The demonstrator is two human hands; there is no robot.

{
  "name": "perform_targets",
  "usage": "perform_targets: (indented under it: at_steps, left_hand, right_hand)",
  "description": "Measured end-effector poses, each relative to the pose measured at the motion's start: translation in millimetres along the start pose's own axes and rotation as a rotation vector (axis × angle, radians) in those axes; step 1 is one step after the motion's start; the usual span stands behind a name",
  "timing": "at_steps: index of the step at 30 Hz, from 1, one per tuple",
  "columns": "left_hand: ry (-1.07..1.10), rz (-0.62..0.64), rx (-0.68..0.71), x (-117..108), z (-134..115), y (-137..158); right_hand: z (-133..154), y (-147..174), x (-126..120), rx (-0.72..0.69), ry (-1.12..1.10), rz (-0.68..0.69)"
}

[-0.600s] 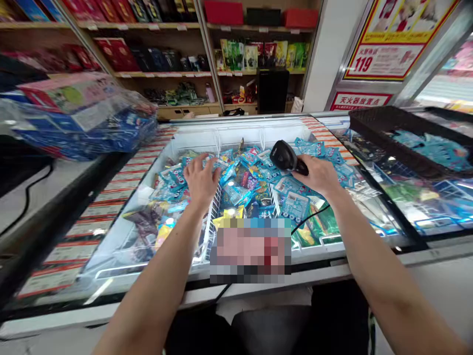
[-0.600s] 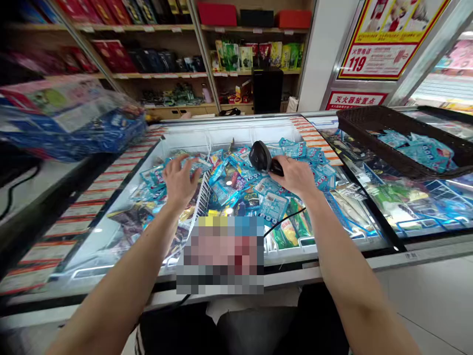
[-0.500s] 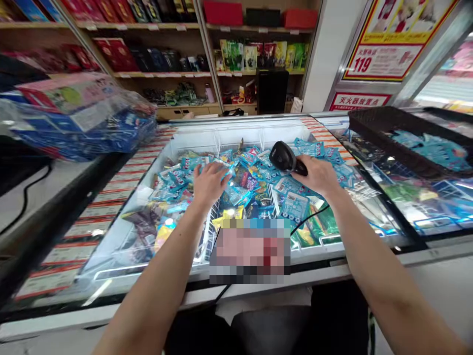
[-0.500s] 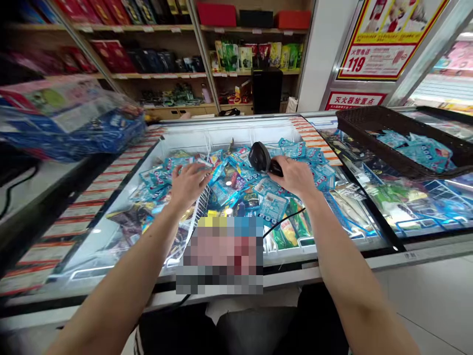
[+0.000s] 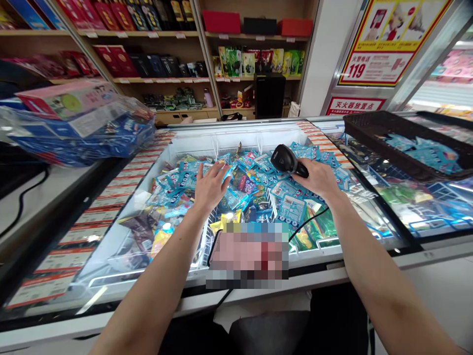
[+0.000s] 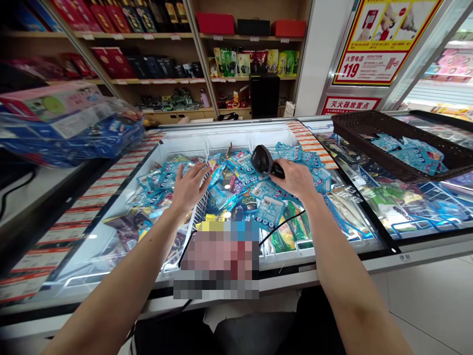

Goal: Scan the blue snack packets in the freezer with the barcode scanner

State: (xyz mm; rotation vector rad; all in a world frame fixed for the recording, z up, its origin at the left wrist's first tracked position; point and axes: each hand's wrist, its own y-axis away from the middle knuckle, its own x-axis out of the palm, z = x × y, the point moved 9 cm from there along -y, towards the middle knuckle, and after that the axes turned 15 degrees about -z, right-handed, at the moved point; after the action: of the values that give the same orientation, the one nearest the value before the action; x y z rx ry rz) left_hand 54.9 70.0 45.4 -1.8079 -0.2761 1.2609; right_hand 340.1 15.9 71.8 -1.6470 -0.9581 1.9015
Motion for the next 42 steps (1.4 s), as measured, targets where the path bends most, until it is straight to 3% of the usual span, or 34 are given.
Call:
perform_targets:
  at_steps: [7, 14, 20, 24, 29, 33, 37, 42]
  left_hand:
    - [0.205, 0.049, -0.137, 20.3, -11.6, -18.0]
    - [0.428, 0.199, -0.386, 63.6, -29.2, -32.9]
    - [0.242, 0.188, -0.549, 90.9, -22.6, -38.2]
    - [0.235, 0.185, -0.531, 94.8, -18.8, -36.1]
    - [0.609, 0.162, -0.546, 86.6, -18.7, -29.3]
    - [0.772, 0.111, -0.562, 73.8, -21.2, -26.9]
    - [0.829, 0.115, -0.471, 69.1, -30.4, -26.6]
    - [0.833, 0.158, -0.503, 74.1, -28.9, -20.5]
  right_hand:
    - [-12.0, -1.6, -4.9, 0.066, 0.024, -0.045]
    - [-17.5, -2.3, -5.0, 0.094, 0.024, -0.042]
    - [-14.8, -3.5, -3.3, 0.094, 0.014, -0.016]
    - [-13.2, -3.4, -2.1, 0.087, 0.017, -0.007]
    - [-7.8, -2.4, -1.0, 0.058, 0.014, 0.001]
    - [-3.3, -1.3, 1.0, 0.031, 0.049, 0.030]
    - [-2.6, -1.3, 3.1, 0.025, 0.074, 0.049]
    - [-2.3, -1.5, 5.1, 0.017, 0.079, 0.069]
